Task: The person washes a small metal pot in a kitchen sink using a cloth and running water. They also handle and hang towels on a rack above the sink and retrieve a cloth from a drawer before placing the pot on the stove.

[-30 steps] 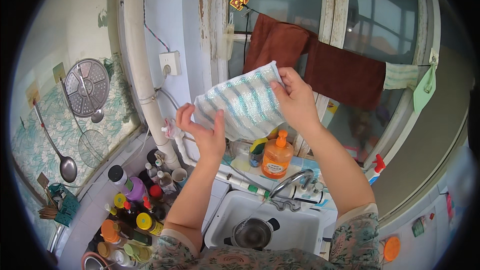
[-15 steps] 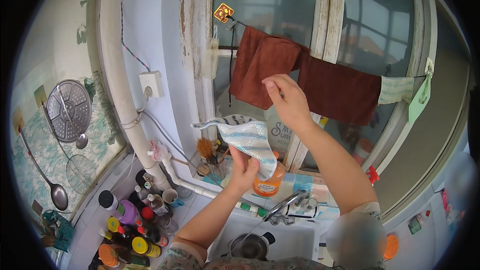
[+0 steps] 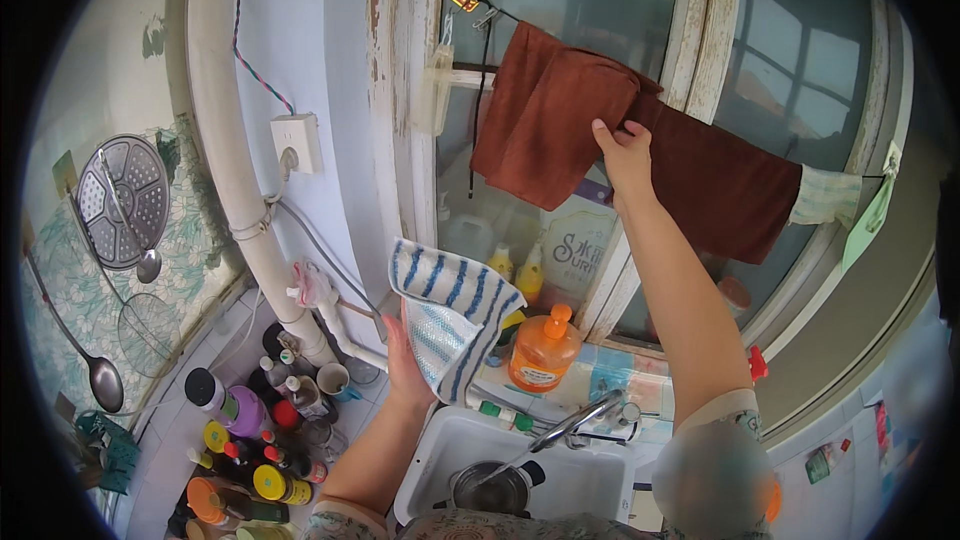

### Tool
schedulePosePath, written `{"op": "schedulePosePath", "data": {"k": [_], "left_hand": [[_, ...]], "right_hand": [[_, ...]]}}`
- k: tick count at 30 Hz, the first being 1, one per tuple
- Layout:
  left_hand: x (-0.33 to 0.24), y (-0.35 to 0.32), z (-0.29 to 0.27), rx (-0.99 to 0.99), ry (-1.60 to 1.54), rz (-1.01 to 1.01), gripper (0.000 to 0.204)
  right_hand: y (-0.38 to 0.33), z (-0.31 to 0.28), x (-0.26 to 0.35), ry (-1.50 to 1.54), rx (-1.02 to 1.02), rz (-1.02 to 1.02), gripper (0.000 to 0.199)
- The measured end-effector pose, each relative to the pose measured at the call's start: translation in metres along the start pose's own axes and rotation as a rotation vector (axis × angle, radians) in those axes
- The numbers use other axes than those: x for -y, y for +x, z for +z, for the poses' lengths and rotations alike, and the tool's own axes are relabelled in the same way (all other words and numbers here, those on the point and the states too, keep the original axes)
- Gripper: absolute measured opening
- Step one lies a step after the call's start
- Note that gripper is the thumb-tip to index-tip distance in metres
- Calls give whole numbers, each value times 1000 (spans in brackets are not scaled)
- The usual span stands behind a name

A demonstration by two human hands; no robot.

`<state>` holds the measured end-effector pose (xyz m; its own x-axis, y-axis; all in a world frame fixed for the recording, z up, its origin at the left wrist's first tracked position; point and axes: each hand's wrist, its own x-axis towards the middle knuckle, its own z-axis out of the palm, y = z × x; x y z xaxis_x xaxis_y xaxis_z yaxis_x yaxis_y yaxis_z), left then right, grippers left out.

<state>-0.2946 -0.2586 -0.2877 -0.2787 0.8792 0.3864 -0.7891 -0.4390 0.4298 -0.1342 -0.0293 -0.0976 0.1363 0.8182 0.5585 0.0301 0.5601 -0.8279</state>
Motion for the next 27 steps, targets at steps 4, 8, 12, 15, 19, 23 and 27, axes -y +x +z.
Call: {"op": "schedulePosePath", "data": {"k": [4,8,12,15,19,23,27], "left_hand": [[1,-16,-14,-180,-72,-212,53],[-1,-25,-30,-252,-92,-232,50],[-11,-29,-31,-282,-120,-215,47],[-15,-29,-31,-285,-135,-219,44],[-30,-42,-58,-338,-82,-226,43],[-53,-73,-88,-469,55,-261,41],[-44,-114,-131,-563,139,-283,34]], "right_hand": [[-8,11,-3,178,166,-84,49],[-54,13,-7,196,232,-167,51],[-93,5,-27,135,325,-256,50],[-118,-14,-25,136,383,-151,43],[-147,-29,3,526,488,347,32],[-175,-46,6,572,532,352,25],[-211,-70,1,603,652,460,28]]}}
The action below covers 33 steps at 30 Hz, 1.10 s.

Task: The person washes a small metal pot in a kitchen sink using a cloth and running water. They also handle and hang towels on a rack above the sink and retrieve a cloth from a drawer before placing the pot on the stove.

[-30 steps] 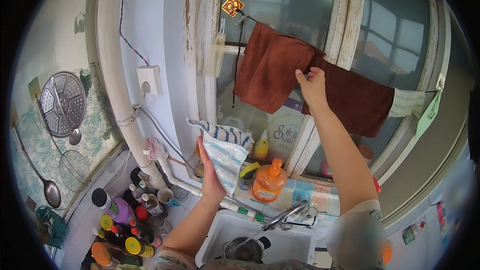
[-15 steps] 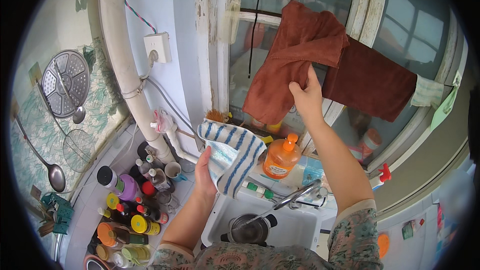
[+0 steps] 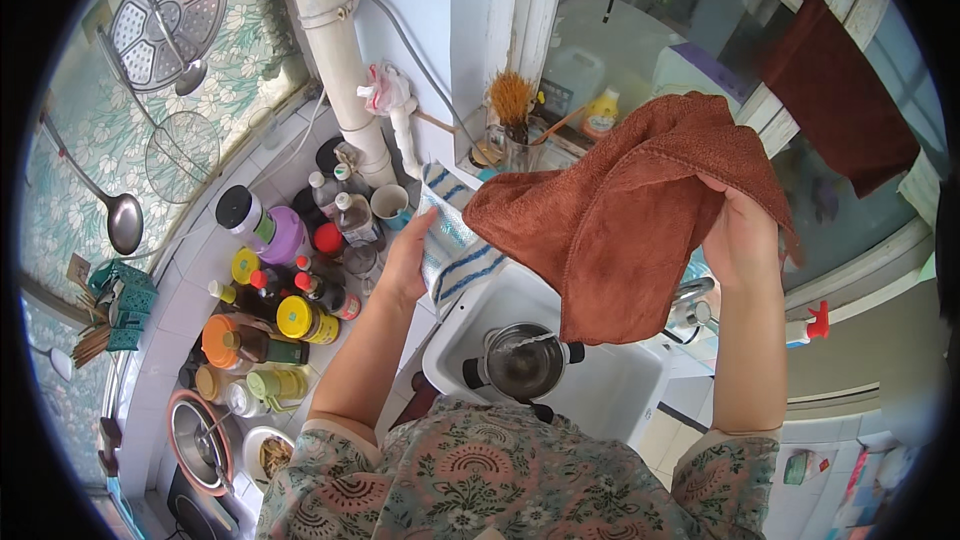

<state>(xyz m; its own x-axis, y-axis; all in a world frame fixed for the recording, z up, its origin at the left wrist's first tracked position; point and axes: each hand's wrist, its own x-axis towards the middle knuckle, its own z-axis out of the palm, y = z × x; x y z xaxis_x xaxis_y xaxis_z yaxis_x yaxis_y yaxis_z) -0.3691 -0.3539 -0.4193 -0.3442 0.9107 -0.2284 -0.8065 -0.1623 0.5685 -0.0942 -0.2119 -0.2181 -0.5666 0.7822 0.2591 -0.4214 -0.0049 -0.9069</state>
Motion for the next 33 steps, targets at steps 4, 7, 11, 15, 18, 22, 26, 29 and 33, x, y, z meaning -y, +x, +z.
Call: {"op": "schedulePosePath", "data": {"k": [4,7,11,15,18,22,26,29,33], "left_hand": [[35,2,-80,-258,31,-141,36],[60,8,-149,-321,-29,-189,37],[57,11,-187,-464,-18,-139,36],[55,22,-214,-477,53,-97,37],[57,28,-254,-520,249,-96,51],[80,18,-216,-799,1412,179,84],[81,-27,-92,210,604,-206,67],[75,-53,-18,545,73,-386,90],[74,-43,-12,534,292,-442,84]], "right_hand": [[-26,9,-34,122,116,201,37],[-45,27,-52,94,90,266,42],[-60,25,-67,11,48,387,44],[-60,23,-76,70,185,398,55],[-66,21,-83,53,369,295,79],[-69,19,-87,92,456,230,103],[-68,27,-82,219,423,315,92],[-70,39,-69,447,473,289,83],[-77,20,-51,311,378,318,65]]}}
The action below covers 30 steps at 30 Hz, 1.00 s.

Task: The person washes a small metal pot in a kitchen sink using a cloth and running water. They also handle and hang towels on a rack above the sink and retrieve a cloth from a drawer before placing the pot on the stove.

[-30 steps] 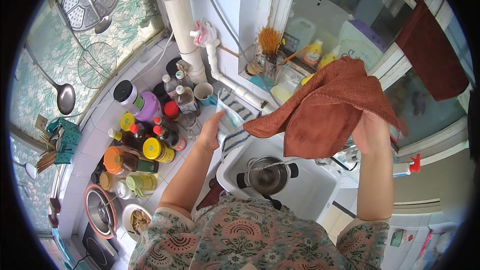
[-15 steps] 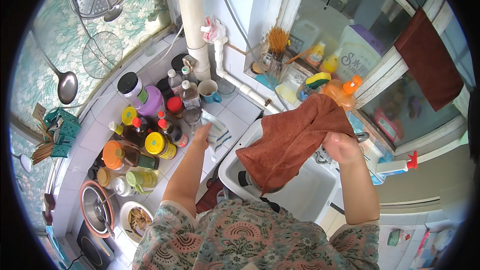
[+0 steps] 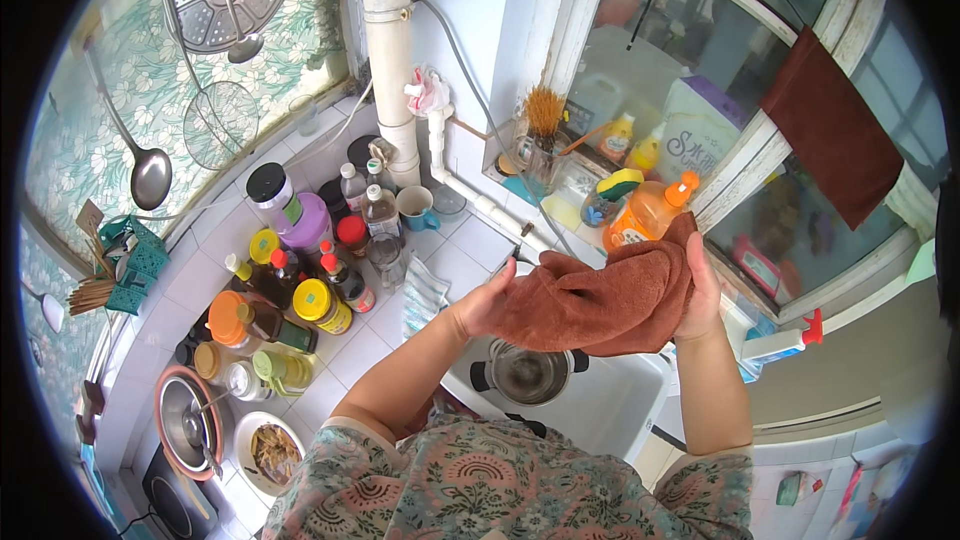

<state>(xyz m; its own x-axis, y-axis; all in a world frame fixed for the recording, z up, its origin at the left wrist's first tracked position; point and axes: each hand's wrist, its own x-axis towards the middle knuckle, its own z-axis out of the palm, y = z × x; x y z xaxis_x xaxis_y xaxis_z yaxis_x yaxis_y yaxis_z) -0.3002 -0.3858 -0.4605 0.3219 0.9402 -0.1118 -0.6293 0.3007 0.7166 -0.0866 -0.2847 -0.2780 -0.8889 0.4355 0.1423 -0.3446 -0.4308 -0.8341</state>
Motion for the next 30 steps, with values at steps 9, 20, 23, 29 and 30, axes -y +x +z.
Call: {"op": "schedulePosePath", "data": {"k": [9,20,23,29,30], "left_hand": [[-6,-2,92,86,243,294,63],[-34,-46,100,17,429,200,38],[-68,-76,81,-188,182,609,33],[-124,-78,113,-347,96,560,35],[-125,-74,111,-386,74,553,34]], "right_hand": [[-16,15,30,-14,-17,48,46],[-45,23,78,-289,21,16,52],[-44,33,95,-805,75,148,48],[-18,-1,46,-453,-286,54,47],[-12,1,37,-383,-311,76,47]]}}
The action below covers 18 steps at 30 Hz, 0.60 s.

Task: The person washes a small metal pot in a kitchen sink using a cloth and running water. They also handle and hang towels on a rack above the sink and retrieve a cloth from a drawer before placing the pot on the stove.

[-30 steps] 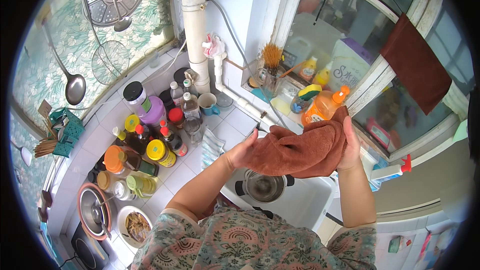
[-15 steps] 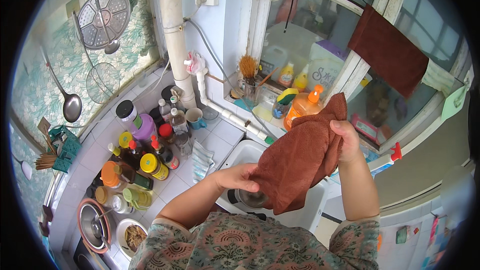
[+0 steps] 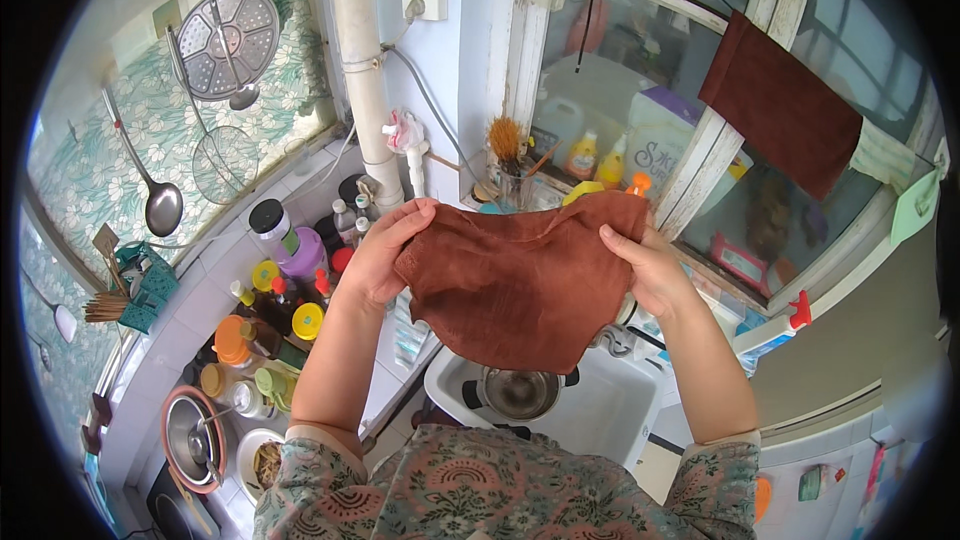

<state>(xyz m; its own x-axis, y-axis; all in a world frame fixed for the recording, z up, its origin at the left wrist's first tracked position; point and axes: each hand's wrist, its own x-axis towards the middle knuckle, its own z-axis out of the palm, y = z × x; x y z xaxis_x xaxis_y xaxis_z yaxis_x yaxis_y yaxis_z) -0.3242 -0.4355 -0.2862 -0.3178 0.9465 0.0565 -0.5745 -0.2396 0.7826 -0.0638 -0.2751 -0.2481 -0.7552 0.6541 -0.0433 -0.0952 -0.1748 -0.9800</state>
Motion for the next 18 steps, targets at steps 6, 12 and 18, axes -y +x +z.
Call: {"op": "schedulePosePath", "data": {"k": [6,12,18], "left_hand": [[19,3,0,-158,145,58,25],[22,0,35,-45,398,18,26],[-3,-14,44,107,282,-40,41]], "right_hand": [[30,43,-45,236,-224,-41,40],[34,86,-61,122,94,-199,41],[22,82,-50,-327,185,-570,46]]}}
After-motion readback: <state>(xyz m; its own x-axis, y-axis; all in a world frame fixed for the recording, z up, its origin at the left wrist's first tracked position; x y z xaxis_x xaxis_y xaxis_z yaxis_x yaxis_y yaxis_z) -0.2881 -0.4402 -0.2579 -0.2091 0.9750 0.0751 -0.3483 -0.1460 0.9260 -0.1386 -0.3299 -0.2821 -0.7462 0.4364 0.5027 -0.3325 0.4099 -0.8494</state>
